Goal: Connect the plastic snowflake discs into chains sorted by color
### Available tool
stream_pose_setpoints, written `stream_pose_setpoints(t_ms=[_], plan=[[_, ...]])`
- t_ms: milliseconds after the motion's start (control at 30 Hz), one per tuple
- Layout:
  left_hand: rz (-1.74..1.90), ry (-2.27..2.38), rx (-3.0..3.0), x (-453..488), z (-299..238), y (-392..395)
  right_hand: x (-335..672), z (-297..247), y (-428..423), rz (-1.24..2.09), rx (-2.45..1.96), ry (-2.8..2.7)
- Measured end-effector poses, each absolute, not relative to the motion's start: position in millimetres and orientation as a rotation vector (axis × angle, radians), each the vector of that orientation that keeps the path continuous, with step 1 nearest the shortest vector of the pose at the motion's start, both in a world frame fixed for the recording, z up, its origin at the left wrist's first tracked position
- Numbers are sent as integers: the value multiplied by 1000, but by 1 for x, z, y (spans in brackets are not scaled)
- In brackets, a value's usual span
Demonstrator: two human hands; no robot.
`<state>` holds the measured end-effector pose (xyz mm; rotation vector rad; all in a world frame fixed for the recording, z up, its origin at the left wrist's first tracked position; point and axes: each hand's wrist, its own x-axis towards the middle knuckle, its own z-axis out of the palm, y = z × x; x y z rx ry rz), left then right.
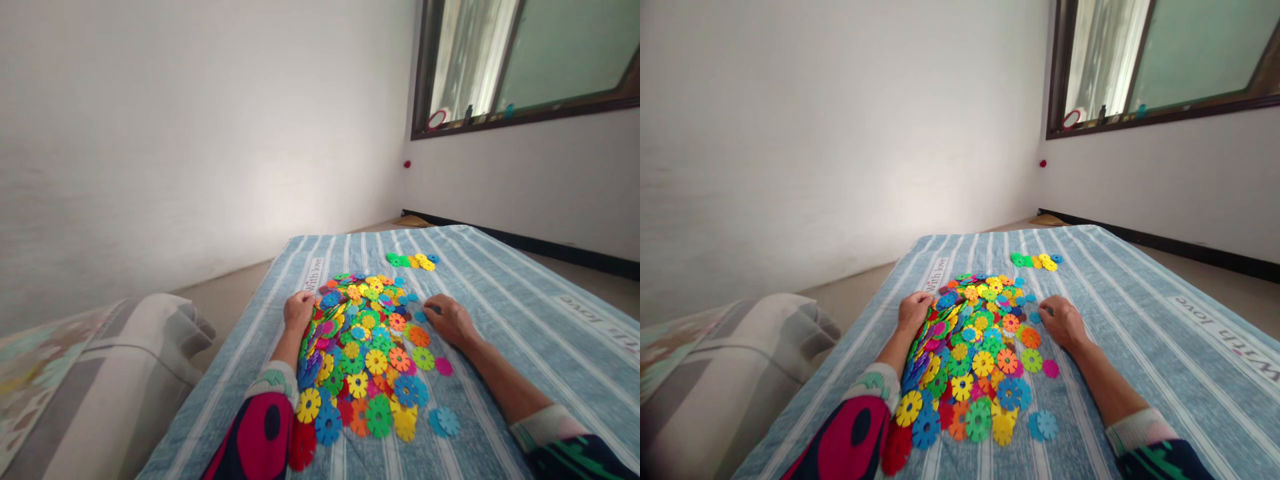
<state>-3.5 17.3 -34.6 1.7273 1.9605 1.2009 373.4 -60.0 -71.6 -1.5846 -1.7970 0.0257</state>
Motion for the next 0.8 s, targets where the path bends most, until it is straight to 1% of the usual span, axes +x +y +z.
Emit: stream_pose_setpoints(t_ms=[200,400,567,800], plan=[[1201,1889,1739,-5,-34,16,341,-54,-74,-22,-1227,-1881],[1208,1857,1757,-5,-33,13,282,-26,-107,90,-938,-2263],[1210,1830,1762,-4,-33,13,250,-18,-121,101,-1016,-2430],[1207,1828,1750,-4,-32,13,254,-30,-95,25,-1210,-2253]])
